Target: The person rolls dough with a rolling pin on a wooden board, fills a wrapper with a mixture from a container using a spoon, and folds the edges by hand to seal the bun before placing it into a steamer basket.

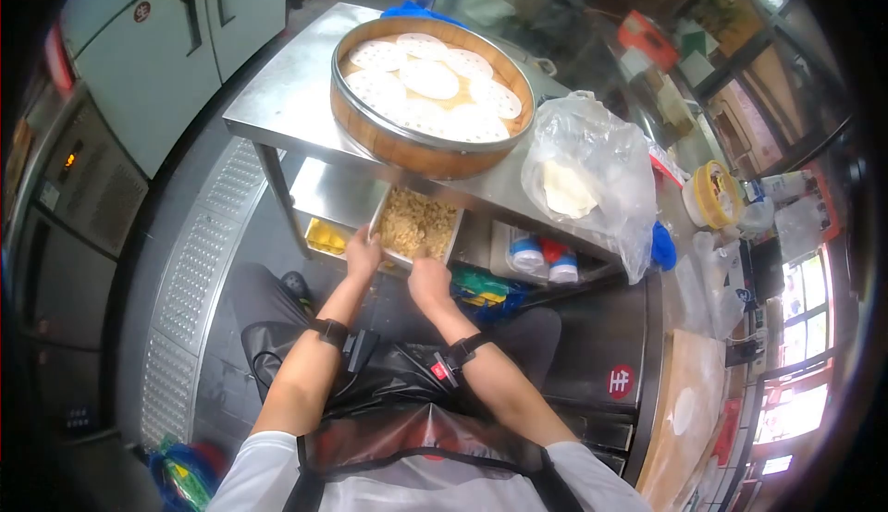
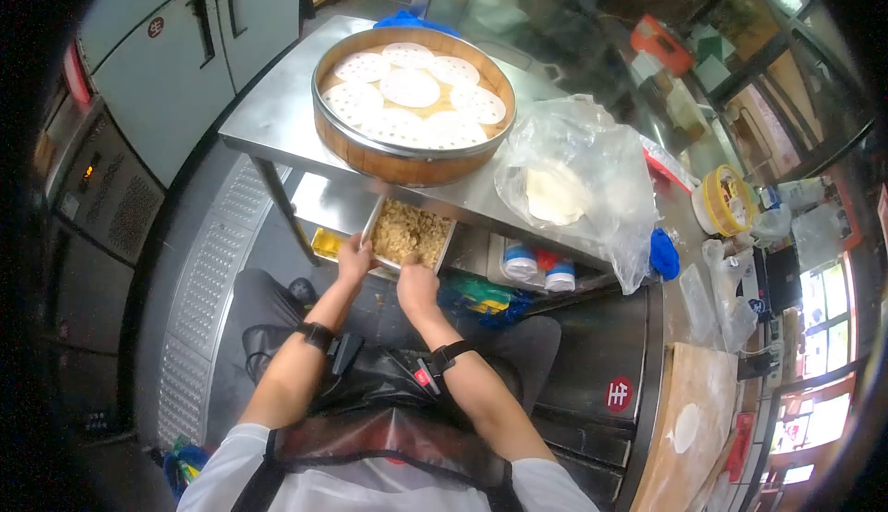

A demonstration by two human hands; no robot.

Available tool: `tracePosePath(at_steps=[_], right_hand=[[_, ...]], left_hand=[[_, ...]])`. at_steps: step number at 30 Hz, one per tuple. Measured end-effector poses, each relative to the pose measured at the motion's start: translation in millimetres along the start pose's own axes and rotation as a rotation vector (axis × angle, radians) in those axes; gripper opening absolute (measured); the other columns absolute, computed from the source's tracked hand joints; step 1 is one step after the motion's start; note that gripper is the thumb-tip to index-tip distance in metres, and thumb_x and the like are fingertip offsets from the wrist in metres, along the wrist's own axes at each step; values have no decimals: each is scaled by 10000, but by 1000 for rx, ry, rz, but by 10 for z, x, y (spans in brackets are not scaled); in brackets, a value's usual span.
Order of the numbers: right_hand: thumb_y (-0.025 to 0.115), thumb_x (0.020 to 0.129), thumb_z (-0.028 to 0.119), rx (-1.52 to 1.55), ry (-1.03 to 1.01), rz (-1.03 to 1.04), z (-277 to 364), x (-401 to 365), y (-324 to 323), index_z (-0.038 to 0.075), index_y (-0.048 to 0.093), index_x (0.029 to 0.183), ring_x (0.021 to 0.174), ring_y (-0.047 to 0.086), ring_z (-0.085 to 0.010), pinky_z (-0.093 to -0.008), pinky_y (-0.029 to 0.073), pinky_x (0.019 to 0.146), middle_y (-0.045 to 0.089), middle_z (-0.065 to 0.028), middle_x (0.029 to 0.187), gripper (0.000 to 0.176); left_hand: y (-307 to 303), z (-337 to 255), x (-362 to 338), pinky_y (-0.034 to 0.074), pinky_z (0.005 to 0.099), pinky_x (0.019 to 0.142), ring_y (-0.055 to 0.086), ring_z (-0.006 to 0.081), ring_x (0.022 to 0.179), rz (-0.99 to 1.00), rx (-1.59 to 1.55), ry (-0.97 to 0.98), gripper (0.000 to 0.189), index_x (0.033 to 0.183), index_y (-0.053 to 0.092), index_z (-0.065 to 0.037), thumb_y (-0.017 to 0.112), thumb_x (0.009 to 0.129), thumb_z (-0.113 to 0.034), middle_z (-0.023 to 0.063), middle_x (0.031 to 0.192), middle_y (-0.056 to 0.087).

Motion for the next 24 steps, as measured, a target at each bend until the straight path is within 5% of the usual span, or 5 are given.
tracePosePath(at_steps=[11,12,13,17,24], right_hand=[[511,886,160,-58,-234,411,117,-63,-1012,-37,608,1015,874,641,-396,-484,488,785,660,-234,881,256],[526,897,199,73,-330,294,37,-132,-1235,-13,628,956,833,641,-382,-462,493,751,662,-214,866,243],[540,907,237,201,-429,177,-71,-209,-1473,11,647,896,792,640,-367,-441,497,717,663,-194,852,250],[569,890,176,543,-204,-61,-529,-354,-2633,33,656,855,661,617,-253,-338,479,614,628,-132,719,171],[615,818,178,311,-354,-405,-1056,220,-2874,37,650,930,854,626,-320,-394,483,750,642,-176,884,184]], left_hand=[[-509,-453,109,562,321,616,671,265,801,261,-128,-296,348,1220,577,-12,593,904,-156,150,1026,640],[-692,214,387,541,377,726,668,311,851,255,453,190,326,1190,599,-45,589,877,-135,181,1035,654],[-736,-294,176,507,412,804,654,329,902,159,588,24,324,1181,600,-62,578,862,-117,208,992,659],[-434,-1939,-750,529,357,690,678,280,685,349,480,196,284,1165,597,-74,559,883,-87,173,888,678],[648,-3130,-1088,498,396,877,588,303,1059,395,525,1390,340,1027,638,-60,621,696,12,95,1008,651]])
Point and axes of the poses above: each hand's wrist, its own x-axis towards the middle knuckle, its own y-axis out of the palm, z = x × y, the point moved 1 cm from there along x, towards the middle knuckle
